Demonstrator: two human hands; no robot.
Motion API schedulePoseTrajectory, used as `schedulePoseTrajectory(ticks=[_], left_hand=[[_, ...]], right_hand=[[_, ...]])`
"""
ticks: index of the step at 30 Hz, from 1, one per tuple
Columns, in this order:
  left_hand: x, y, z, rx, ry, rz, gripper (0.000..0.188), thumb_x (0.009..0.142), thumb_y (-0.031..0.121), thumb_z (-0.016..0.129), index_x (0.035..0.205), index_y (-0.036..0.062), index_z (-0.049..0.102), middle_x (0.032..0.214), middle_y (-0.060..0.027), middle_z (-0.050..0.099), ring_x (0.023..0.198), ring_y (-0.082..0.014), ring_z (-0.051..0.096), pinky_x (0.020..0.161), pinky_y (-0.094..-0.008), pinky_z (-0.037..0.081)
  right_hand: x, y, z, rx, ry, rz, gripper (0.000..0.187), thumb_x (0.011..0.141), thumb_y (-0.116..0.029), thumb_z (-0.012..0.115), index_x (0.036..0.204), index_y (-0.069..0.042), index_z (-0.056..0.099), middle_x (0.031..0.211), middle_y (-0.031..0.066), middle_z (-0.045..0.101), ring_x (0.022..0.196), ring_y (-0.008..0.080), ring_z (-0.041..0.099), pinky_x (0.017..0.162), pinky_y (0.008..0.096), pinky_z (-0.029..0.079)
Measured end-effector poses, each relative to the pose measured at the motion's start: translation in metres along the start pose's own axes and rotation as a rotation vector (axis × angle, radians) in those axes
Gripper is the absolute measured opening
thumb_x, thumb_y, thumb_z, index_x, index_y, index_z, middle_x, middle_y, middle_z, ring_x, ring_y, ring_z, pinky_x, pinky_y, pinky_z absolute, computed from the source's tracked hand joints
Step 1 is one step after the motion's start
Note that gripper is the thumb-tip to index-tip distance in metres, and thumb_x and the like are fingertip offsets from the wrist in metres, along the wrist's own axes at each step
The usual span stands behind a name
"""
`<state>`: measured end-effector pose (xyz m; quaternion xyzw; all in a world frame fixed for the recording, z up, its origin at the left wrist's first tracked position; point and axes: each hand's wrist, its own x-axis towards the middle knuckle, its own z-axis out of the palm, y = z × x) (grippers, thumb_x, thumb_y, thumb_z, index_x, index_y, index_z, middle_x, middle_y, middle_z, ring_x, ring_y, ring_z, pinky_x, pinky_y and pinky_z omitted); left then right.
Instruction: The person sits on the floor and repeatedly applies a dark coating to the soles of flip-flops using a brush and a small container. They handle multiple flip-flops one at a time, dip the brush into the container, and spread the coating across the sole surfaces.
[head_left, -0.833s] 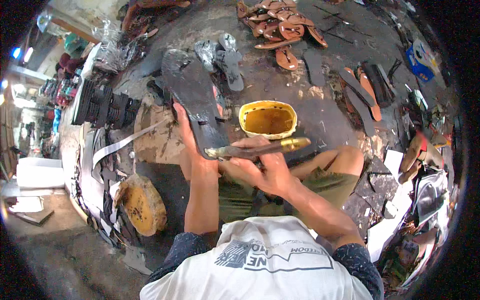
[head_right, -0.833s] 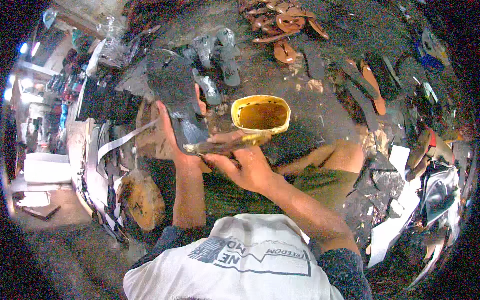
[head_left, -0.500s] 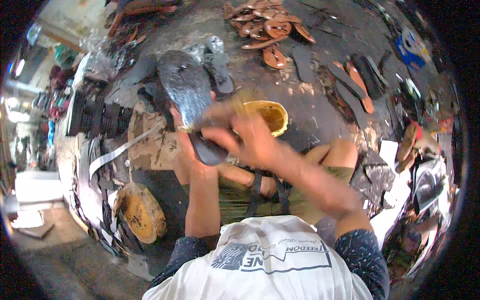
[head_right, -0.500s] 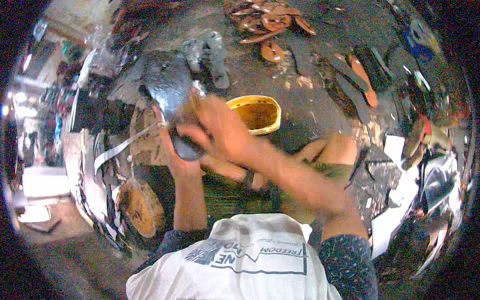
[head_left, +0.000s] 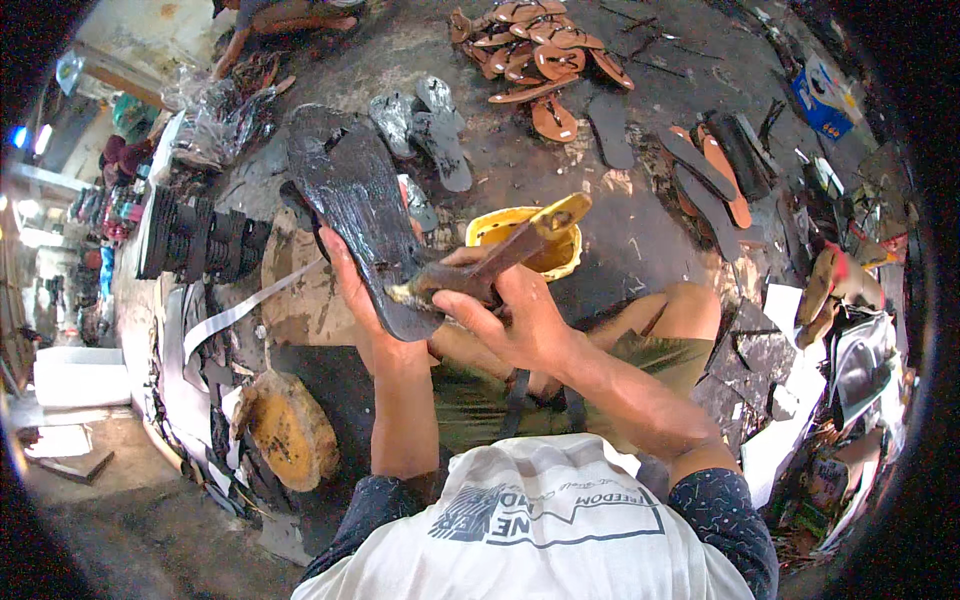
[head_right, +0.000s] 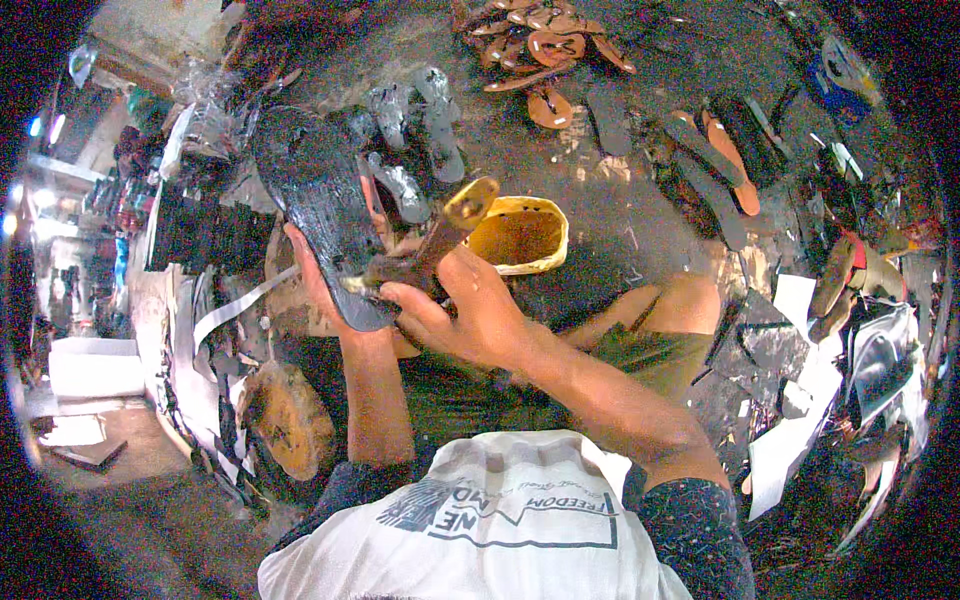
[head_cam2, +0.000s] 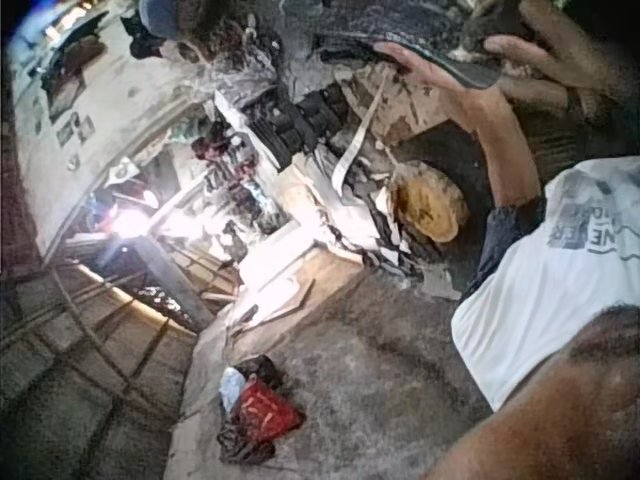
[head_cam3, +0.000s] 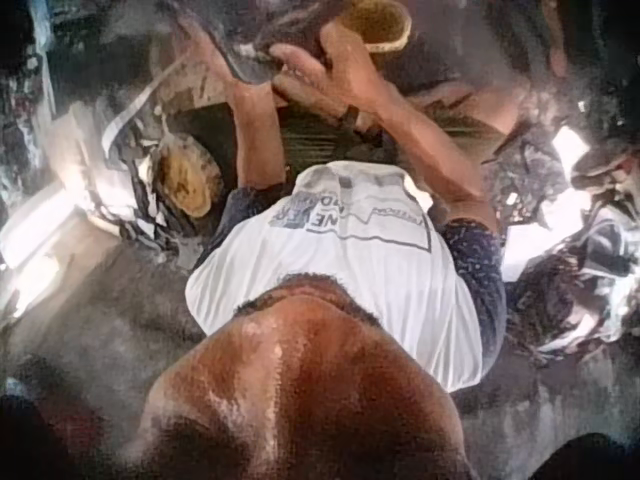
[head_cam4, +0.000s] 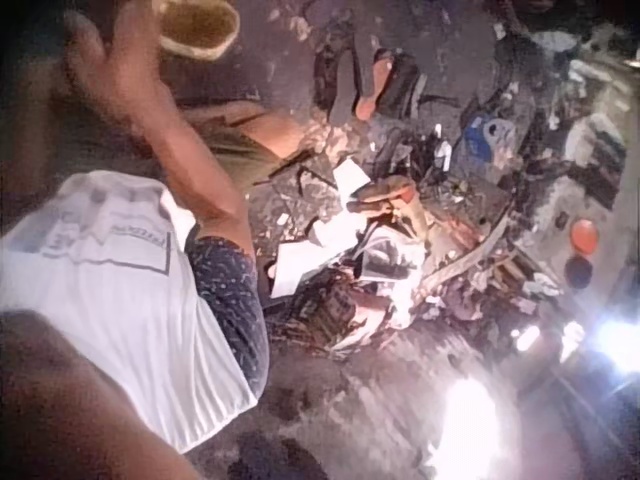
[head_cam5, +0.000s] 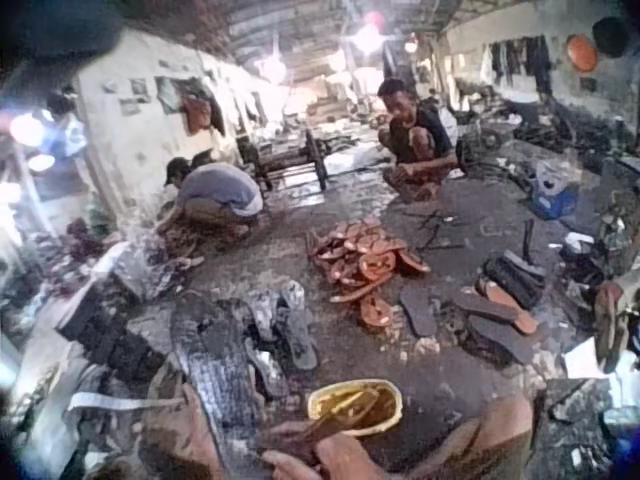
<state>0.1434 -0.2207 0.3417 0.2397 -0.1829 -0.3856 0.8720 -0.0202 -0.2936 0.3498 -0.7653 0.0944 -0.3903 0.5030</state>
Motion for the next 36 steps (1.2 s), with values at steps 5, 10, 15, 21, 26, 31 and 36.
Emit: schedulePoseTrajectory(ticks=[5,10,15,21,26,31,36], left_hand=[[-0.013,-0.007,0.023,0.004,0.065,0.032,0.066,0.105,0.055,0.047,0.15,0.0068,0.044,0.147,-0.0178,0.055,0.124,-0.0359,0.06,0.105,-0.0505,0.051],[-0.008,-0.007,0.013,0.138,-0.013,0.1,0.066,0.106,0.052,0.046,0.154,0.0077,0.04,0.151,-0.0184,0.05,0.13,-0.037,0.056,0.114,-0.0503,0.043],[0.002,-0.006,0.005,-0.125,-0.014,-0.142,0.07,0.102,0.059,0.051,0.149,0.0061,0.046,0.14,-0.0204,0.059,0.114,-0.0314,0.065,0.094,-0.0444,0.056],[-0.02,-0.042,-0.001,-0.444,0.014,-0.216,0.059,0.102,0.048,0.058,0.148,0.0115,0.049,0.141,-0.0147,0.059,0.123,-0.029,0.061,0.106,-0.0454,0.05],[-0.015,-0.023,0.003,-0.045,0.156,-0.088,0.061,0.101,0.049,0.059,0.146,0.008,0.049,0.14,-0.0181,0.058,0.115,-0.0294,0.063,0.1,-0.0449,0.052],[0.02,0.006,-0.026,-0.009,0.022,-0.119,0.066,0.102,0.056,0.053,0.146,0.0083,0.047,0.137,-0.0185,0.059,0.105,-0.0312,0.066,0.084,-0.0448,0.059],[-0.034,-0.036,0.011,-0.153,-0.012,-0.149,0.065,0.107,0.045,0.05,0.158,0.0098,0.031,0.152,-0.0117,0.048,0.135,-0.029,0.052,0.114,-0.0453,0.044]], right_hand=[[0.033,0.028,-0.011,-0.167,0.027,-0.032,0.036,0.091,-0.022,0.075,0.116,-0.001,0.059,0.101,0.0234,0.062,0.093,0.0465,0.062,0.079,0.0515,0.051],[0.015,0.02,-0.011,-0.181,-0.033,0.099,0.033,0.092,-0.023,0.074,0.114,-0.003,0.059,0.103,0.0236,0.062,0.099,0.0459,0.061,0.083,0.0513,0.049],[0.015,-0.006,-0.01,-0.048,-0.097,-0.033,0.038,0.091,-0.024,0.072,0.123,-0.004,0.065,0.105,0.0215,0.066,0.104,0.0437,0.061,0.092,0.0499,0.049],[0.06,0.006,-0.024,-0.369,-0.028,-0.232,0.031,0.087,-0.026,0.076,0.11,-0.007,0.069,0.103,0.0151,0.068,0.097,0.0419,0.062,0.083,0.0475,0.049],[0.048,0.015,-0.003,-0.225,-0.11,-0.476,0.027,0.089,-0.028,0.073,0.109,-0.011,0.069,0.108,0.0105,0.067,0.095,0.0355,0.062,0.08,0.0469,0.048],[-0.013,-0.023,-0.025,0.036,-0.162,-0.132,0.031,0.089,-0.028,0.075,0.115,-0.013,0.07,0.105,0.0111,0.071,0.103,0.0334,0.065,0.084,0.0449,0.048],[0.055,0.019,-0.018,-0.334,0.076,-0.222,0.038,0.091,-0.038,0.074,0.101,-0.002,0.064,0.097,0.0183,0.07,0.094,0.0402,0.063,0.08,0.0473,0.048]])
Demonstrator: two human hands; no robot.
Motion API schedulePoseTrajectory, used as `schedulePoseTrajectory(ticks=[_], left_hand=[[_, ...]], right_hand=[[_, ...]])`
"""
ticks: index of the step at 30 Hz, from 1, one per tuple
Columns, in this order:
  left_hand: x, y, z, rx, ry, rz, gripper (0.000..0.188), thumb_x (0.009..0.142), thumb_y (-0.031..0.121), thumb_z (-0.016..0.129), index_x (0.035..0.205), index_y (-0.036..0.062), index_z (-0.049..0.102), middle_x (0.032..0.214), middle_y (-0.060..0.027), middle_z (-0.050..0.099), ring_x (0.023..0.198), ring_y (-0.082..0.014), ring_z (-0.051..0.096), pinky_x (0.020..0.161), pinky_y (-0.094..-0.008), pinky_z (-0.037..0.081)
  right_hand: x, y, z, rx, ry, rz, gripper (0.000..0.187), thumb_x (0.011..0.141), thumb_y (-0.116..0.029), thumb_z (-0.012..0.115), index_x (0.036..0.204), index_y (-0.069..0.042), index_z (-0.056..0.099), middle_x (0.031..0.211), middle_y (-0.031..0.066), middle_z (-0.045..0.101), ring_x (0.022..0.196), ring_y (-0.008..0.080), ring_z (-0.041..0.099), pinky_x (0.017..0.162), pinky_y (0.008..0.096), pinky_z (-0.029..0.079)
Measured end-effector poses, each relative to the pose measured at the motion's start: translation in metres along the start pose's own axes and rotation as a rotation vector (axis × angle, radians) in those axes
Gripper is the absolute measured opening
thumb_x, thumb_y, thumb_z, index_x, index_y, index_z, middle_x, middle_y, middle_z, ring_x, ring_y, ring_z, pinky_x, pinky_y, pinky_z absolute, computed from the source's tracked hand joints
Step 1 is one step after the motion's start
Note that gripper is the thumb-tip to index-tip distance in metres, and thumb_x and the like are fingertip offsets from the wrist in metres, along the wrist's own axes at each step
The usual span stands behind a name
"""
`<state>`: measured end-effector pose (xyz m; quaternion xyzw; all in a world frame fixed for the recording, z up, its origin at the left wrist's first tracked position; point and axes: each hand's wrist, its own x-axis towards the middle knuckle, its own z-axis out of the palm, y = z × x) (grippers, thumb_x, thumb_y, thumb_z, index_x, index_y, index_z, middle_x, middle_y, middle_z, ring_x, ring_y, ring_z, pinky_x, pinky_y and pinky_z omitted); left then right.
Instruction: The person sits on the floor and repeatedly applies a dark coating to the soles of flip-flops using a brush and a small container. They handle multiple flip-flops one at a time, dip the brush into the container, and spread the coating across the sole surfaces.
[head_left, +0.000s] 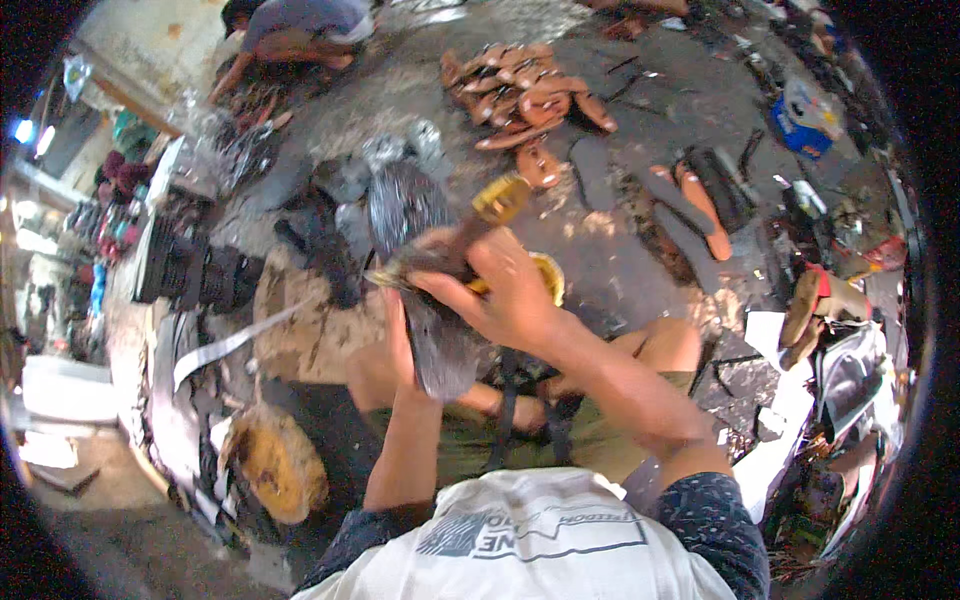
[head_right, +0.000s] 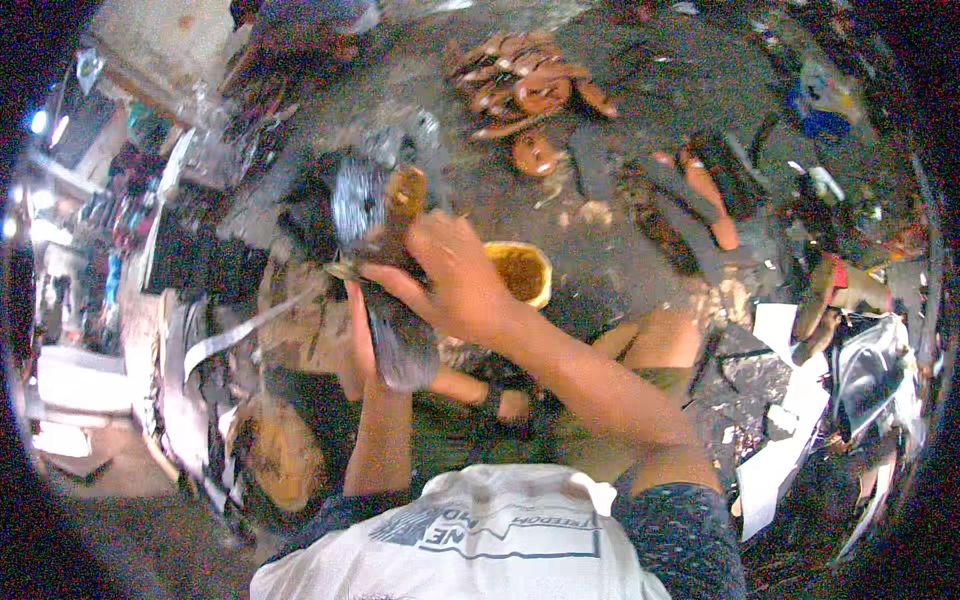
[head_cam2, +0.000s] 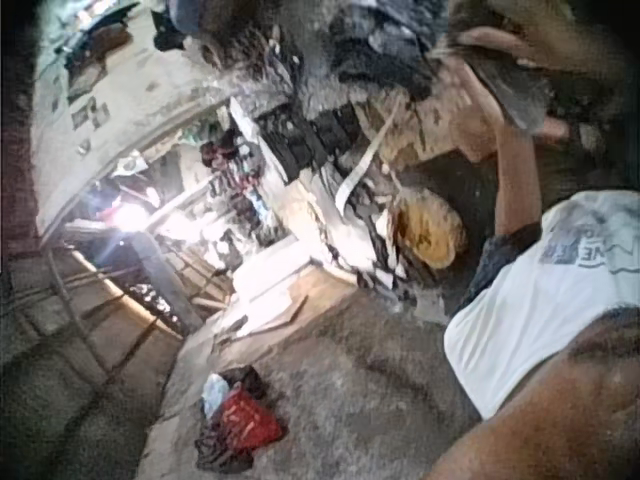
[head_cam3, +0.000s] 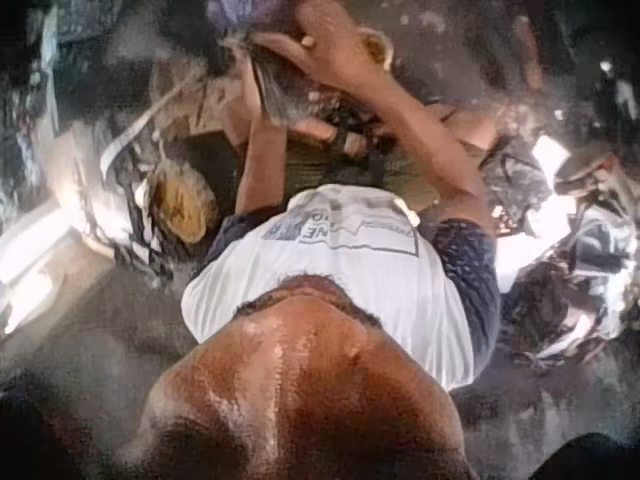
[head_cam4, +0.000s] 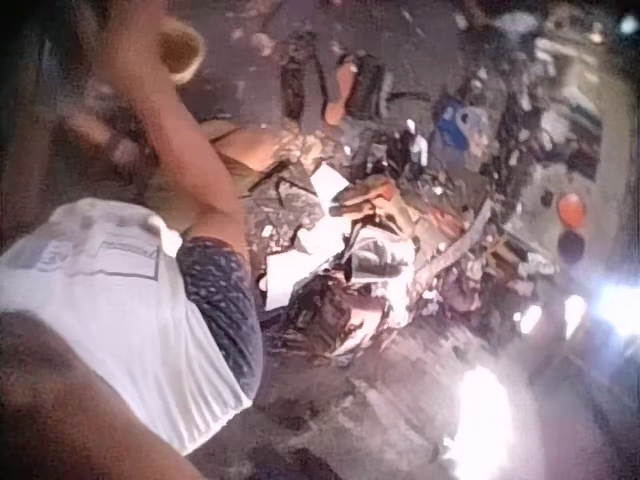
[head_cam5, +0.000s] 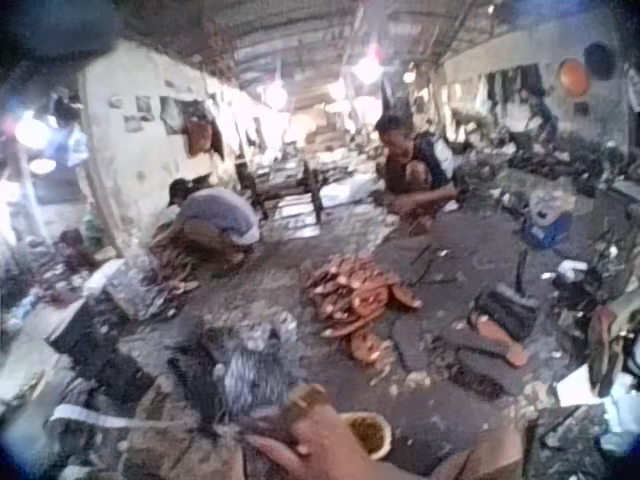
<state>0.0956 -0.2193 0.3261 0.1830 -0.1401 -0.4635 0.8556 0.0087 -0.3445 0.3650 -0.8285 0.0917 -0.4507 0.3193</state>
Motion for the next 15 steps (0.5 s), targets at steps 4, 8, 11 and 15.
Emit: schedulePoseTrajectory(ticks=[4,8,11,15], left_hand=[[-0.024,-0.002,-0.012,0.533,0.055,0.0,0.063,0.109,0.041,0.047,0.16,0.0098,0.027,0.155,-0.0081,0.043,0.139,-0.0217,0.047,0.119,-0.0406,0.037],[-0.016,0.033,-0.068,0.344,0.177,-0.067,0.055,0.108,0.048,0.044,0.148,0.0098,0.047,0.129,-0.0086,0.064,0.111,-0.0192,0.063,0.094,-0.0383,0.054],[-0.003,0.041,-0.11,0.184,0.164,-0.03,0.059,0.107,0.055,0.043,0.143,0.0101,0.053,0.12,-0.0076,0.071,0.097,-0.0174,0.067,0.083,-0.0384,0.057],[0.027,0.039,-0.081,0.197,0.429,0.102,0.066,0.105,0.06,0.042,0.147,0.0098,0.05,0.133,-0.0086,0.066,0.112,-0.0208,0.065,0.097,-0.0398,0.054]], right_hand=[[0.087,0.033,0.004,-0.177,0.0,0.328,0.043,0.094,-0.039,0.072,0.11,0.0,0.064,0.101,0.0276,0.069,0.091,0.0405,0.07,0.078,0.0468,0.054],[0.049,0.078,-0.034,0.307,0.131,0.516,0.035,0.098,-0.036,0.07,0.113,-0.004,0.064,0.102,0.0094,0.071,0.087,0.017,0.069,0.075,0.033,0.056],[-0.013,0.048,-0.013,0.462,0.211,0.984,0.031,0.099,-0.036,0.068,0.114,-0.01,0.064,0.097,0.0036,0.069,0.076,0.0082,0.064,0.062,0.0225,0.051],[-0.093,0.0,0.036,1.467,-0.108,1.209,0.051,0.1,-0.038,0.065,0.138,-0.009,0.049,0.125,0.0103,0.065,0.115,0.0247,0.067,0.096,0.0495,0.059]])
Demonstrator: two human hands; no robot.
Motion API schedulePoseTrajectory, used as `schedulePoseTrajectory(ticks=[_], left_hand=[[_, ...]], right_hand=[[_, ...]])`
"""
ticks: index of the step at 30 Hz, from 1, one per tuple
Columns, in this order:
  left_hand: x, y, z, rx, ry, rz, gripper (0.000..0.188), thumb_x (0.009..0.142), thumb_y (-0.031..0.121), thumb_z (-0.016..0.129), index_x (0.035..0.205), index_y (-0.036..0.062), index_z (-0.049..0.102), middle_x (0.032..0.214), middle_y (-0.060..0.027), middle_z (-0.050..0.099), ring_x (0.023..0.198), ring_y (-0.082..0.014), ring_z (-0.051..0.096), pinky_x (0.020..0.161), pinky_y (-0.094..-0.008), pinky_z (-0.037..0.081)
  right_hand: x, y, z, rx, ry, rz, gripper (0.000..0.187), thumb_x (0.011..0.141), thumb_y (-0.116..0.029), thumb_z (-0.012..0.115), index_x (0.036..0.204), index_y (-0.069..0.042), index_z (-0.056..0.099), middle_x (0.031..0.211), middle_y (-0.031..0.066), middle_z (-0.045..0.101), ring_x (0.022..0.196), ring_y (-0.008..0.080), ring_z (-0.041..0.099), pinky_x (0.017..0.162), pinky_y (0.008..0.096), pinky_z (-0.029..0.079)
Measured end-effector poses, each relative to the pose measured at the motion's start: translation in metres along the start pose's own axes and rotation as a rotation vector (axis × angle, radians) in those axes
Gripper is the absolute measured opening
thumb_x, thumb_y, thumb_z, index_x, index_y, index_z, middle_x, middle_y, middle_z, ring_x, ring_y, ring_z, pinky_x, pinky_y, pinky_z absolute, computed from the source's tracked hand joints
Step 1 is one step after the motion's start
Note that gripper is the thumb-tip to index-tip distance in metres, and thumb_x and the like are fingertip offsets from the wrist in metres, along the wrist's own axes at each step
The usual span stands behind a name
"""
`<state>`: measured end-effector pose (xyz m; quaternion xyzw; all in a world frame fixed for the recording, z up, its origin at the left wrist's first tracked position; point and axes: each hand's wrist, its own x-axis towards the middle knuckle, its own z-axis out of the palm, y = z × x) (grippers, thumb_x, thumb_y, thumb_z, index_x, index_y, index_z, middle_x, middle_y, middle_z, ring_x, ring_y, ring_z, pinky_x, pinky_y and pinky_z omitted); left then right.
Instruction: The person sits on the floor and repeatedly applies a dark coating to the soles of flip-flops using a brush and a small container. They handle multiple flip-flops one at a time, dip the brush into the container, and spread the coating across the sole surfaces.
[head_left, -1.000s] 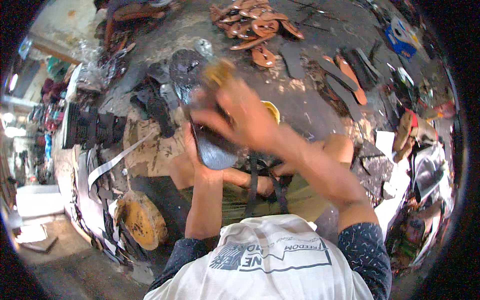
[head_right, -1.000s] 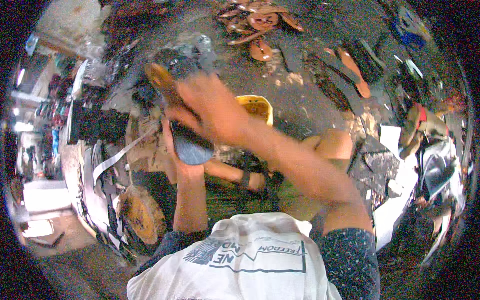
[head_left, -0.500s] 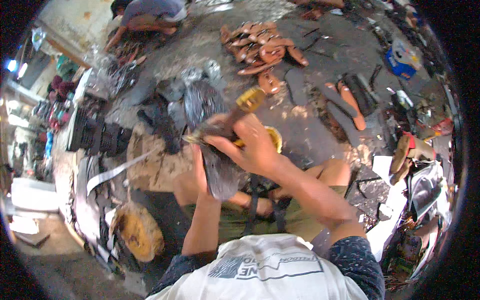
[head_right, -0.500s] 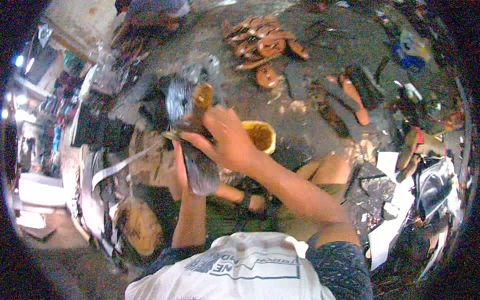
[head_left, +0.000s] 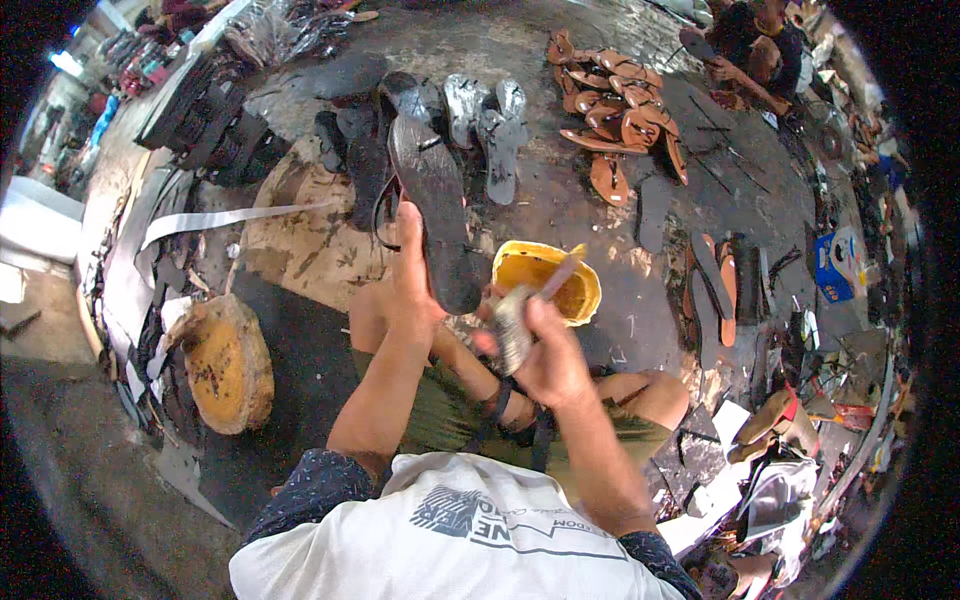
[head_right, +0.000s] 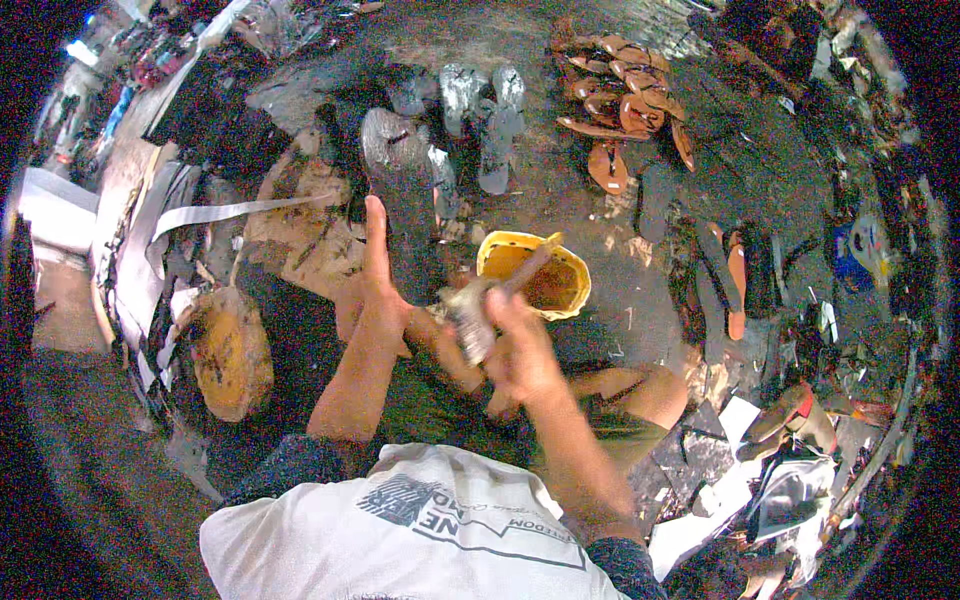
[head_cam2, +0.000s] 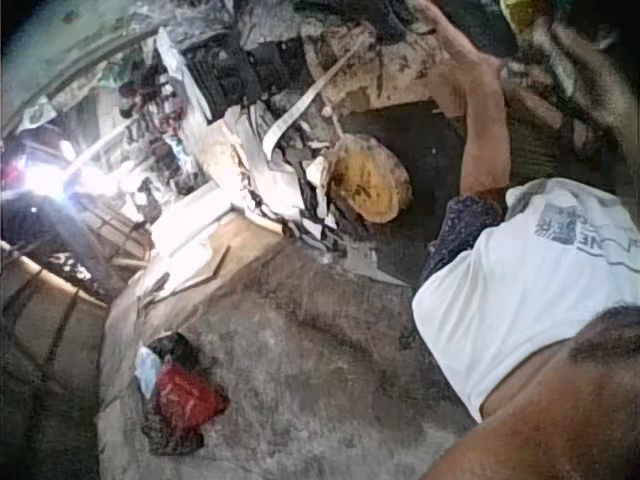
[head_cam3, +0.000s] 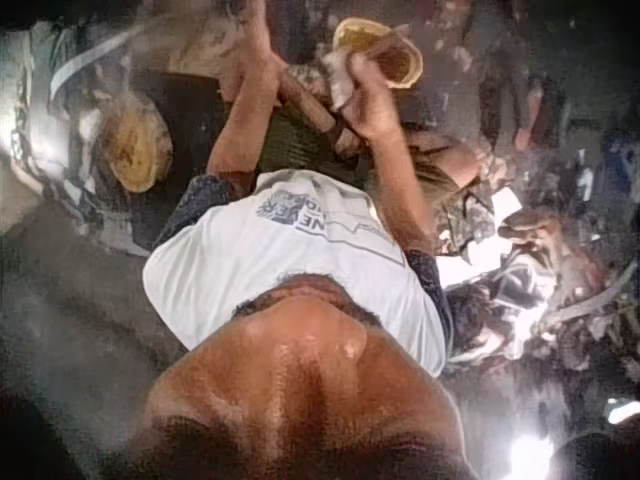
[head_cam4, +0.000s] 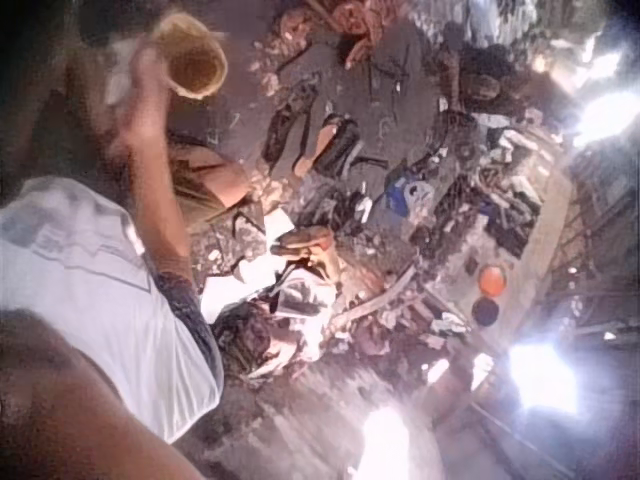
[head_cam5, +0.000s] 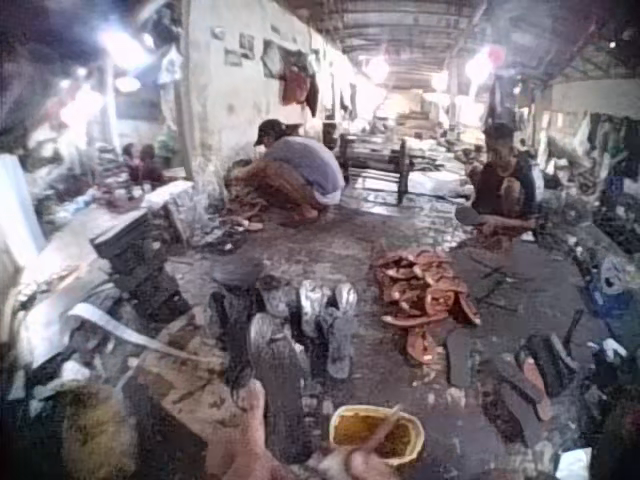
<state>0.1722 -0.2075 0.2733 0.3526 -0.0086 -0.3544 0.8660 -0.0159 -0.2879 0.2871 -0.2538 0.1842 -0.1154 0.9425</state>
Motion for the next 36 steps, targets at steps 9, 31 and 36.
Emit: schedulePoseTrajectory(ticks=[9,31,36], left_hand=[[-0.041,-0.018,0.013,0.065,-0.118,0.089,0.073,0.107,0.059,0.031,0.159,0.0076,0.034,0.156,-0.0081,0.047,0.135,-0.0256,0.052,0.113,-0.0427,0.043],[0.099,-0.021,-0.055,-0.317,-0.159,-0.167,0.067,0.095,0.054,0.067,0.138,0.0039,0.055,0.125,-0.0156,0.069,0.104,-0.0307,0.07,0.089,-0.0437,0.06],[0.231,0.096,-0.133,-0.129,0.342,-0.032,0.081,0.092,0.069,0.06,0.141,0.0047,0.054,0.141,-0.0221,0.057,0.123,-0.0398,0.06,0.1,-0.0561,0.053]], right_hand=[[0.001,0.003,0.023,-0.065,0.141,0.048,0.036,0.103,-0.029,0.063,0.131,-0.007,0.055,0.11,0.0043,0.069,0.095,0.0138,0.069,0.083,0.0312,0.059],[-0.037,-0.059,-0.001,-1.03,0.355,-0.397,0.03,0.094,-0.013,0.071,0.121,-0.003,0.064,0.11,0.003,0.069,0.101,0.0137,0.062,0.092,0.0315,0.051],[-0.029,-0.105,-0.004,-1.173,0.391,-0.612,0.036,0.098,-0.015,0.067,0.129,0.001,0.059,0.119,0.0059,0.067,0.106,0.0159,0.06,0.095,0.0329,0.049]])
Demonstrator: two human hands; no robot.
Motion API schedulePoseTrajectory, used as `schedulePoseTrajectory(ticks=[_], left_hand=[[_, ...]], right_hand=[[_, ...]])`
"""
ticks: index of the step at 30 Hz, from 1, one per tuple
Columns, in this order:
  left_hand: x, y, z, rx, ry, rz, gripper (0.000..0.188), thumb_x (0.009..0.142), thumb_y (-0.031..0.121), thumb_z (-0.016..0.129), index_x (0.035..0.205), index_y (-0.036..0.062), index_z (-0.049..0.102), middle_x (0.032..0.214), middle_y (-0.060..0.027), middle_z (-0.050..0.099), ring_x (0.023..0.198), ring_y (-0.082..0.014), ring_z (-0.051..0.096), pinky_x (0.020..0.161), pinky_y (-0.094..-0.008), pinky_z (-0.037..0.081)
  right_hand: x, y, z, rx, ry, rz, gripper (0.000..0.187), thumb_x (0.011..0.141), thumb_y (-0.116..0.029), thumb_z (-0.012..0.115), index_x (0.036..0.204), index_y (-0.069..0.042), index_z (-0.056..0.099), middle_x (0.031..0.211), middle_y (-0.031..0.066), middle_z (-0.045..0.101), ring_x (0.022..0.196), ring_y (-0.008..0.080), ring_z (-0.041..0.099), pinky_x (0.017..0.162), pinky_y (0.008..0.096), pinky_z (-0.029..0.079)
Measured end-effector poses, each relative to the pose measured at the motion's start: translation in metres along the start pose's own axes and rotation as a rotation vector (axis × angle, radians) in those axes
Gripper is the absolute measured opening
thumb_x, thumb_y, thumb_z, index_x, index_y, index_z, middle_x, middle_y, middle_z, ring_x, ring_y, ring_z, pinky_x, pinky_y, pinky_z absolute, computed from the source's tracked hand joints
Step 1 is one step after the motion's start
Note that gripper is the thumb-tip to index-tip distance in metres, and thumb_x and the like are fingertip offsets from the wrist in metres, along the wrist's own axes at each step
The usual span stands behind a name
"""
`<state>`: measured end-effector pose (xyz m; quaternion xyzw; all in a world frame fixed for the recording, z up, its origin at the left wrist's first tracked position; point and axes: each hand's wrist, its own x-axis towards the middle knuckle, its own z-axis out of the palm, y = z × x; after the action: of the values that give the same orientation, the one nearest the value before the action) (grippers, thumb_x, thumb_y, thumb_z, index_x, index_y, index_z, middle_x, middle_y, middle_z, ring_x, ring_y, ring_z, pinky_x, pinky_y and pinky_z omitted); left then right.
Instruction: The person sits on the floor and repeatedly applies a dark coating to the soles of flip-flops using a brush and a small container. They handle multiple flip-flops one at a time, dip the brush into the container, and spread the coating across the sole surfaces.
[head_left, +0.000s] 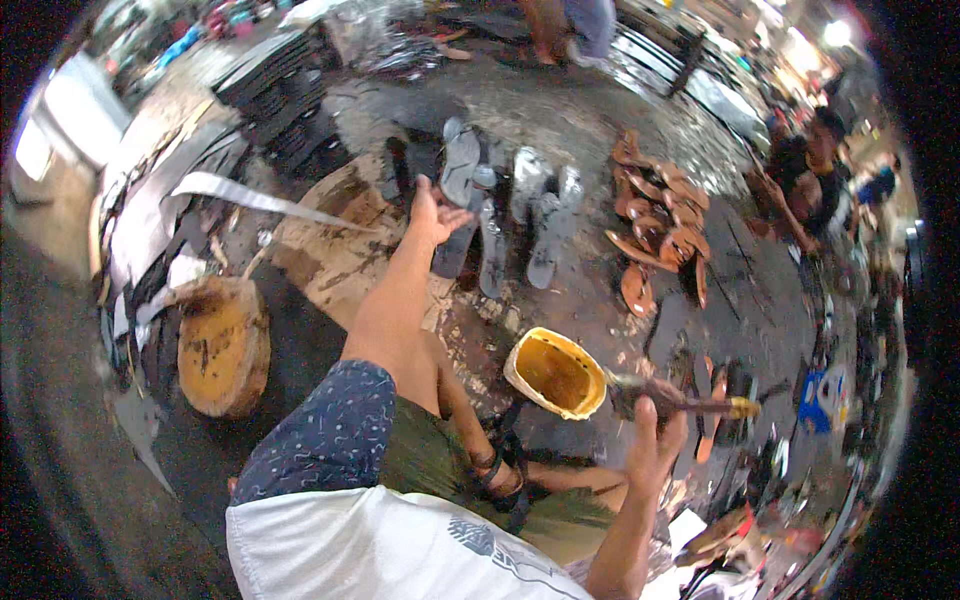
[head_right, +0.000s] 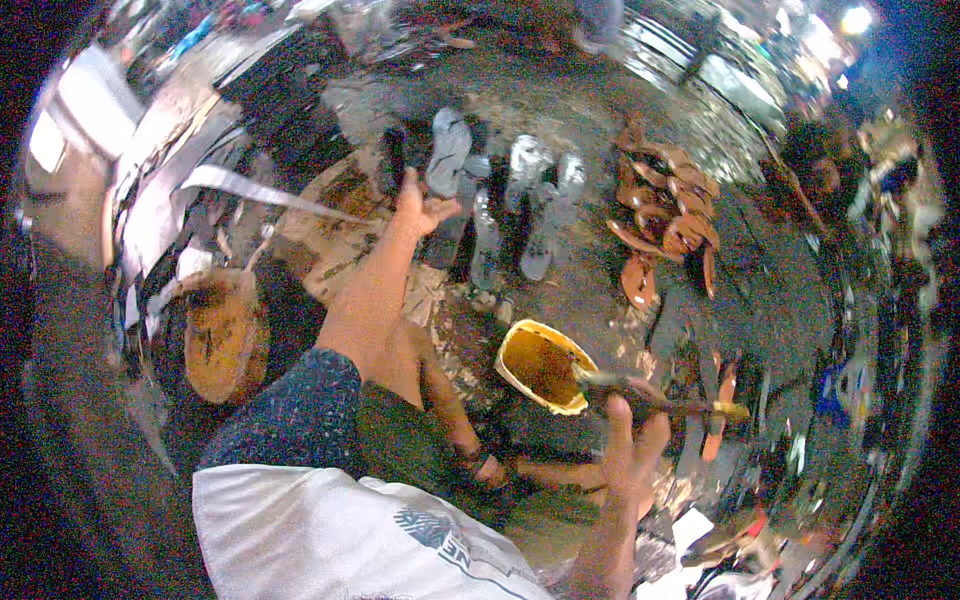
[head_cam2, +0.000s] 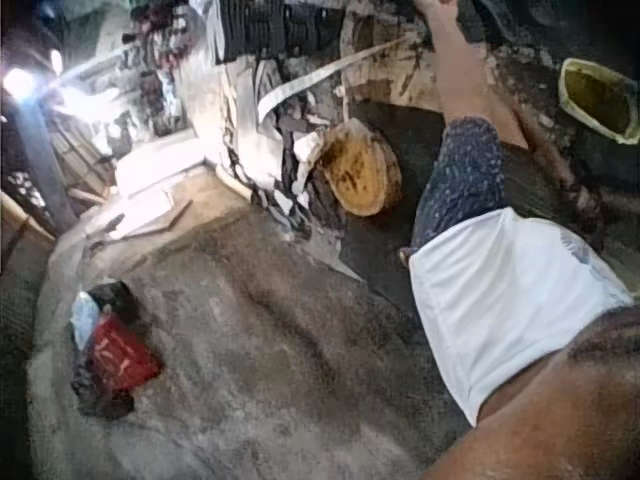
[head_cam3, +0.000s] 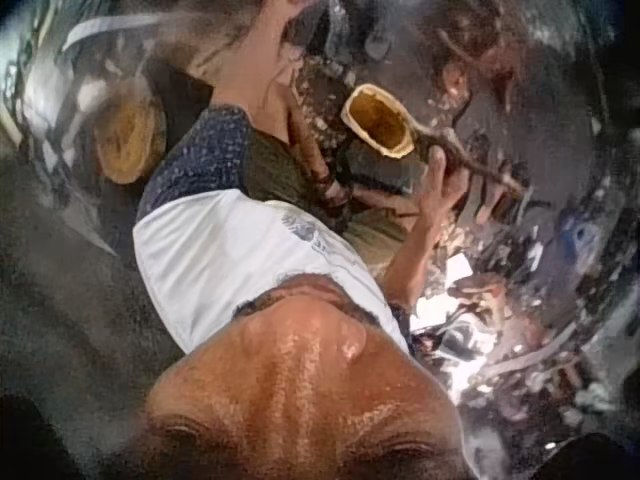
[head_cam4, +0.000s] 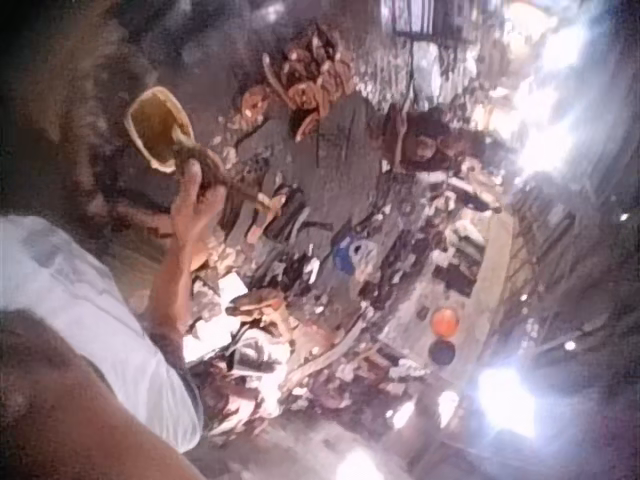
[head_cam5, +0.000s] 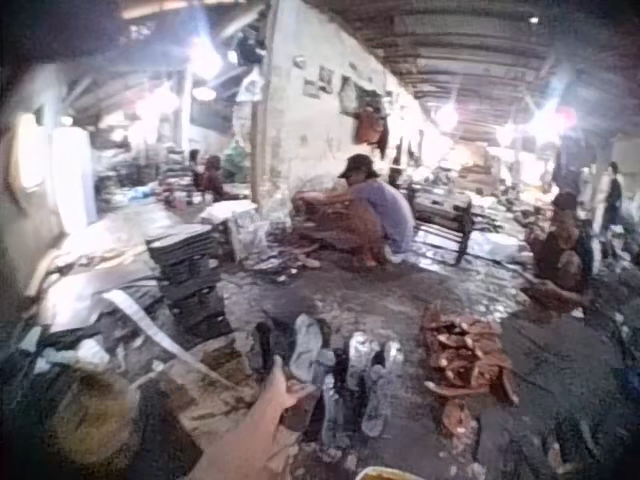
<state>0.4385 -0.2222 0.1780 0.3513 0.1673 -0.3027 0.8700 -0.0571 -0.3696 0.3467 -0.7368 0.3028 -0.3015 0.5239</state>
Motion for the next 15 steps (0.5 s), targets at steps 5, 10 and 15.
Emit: schedulePoseTrajectory(ticks=[5,10,15], left_hand=[[-0.061,0.015,-0.096,0.492,-0.033,0.218,0.048,0.103,0.048,0.056,0.13,0.0092,0.062,0.132,-0.0109,0.066,0.115,-0.0214,0.066,0.097,-0.0342,0.052],[-0.279,0.106,-0.229,0.771,0.386,0.653,0.035,0.106,0.034,0.054,0.092,0.0048,0.068,0.084,-0.0046,0.069,0.079,-0.0173,0.066,0.082,-0.0345,0.055],[-0.488,0.125,-0.401,0.866,1.169,0.562,0.072,0.095,0.067,0.057,0.074,-0.0005,0.069,0.069,-0.0134,0.069,0.075,-0.0281,0.068,0.089,-0.0426,0.052]], right_hand=[[0.01,0.072,-0.054,-0.434,0.194,0.048,0.045,0.103,-0.011,0.054,0.146,0.003,0.049,0.137,0.0159,0.059,0.118,0.0251,0.059,0.105,0.0383,0.046],[0.021,0.129,-0.123,-1.024,0.025,-0.084,0.055,0.099,-0.01,0.048,0.152,0.002,0.043,0.151,0.0228,0.05,0.132,0.0377,0.054,0.116,0.0459,0.039],[0.065,0.176,-0.125,-0.782,-0.002,-0.328,0.055,0.102,-0.019,0.05,0.151,0.003,0.044,0.158,0.0232,0.041,0.14,0.0366,0.047,0.119,0.0443,0.033]])
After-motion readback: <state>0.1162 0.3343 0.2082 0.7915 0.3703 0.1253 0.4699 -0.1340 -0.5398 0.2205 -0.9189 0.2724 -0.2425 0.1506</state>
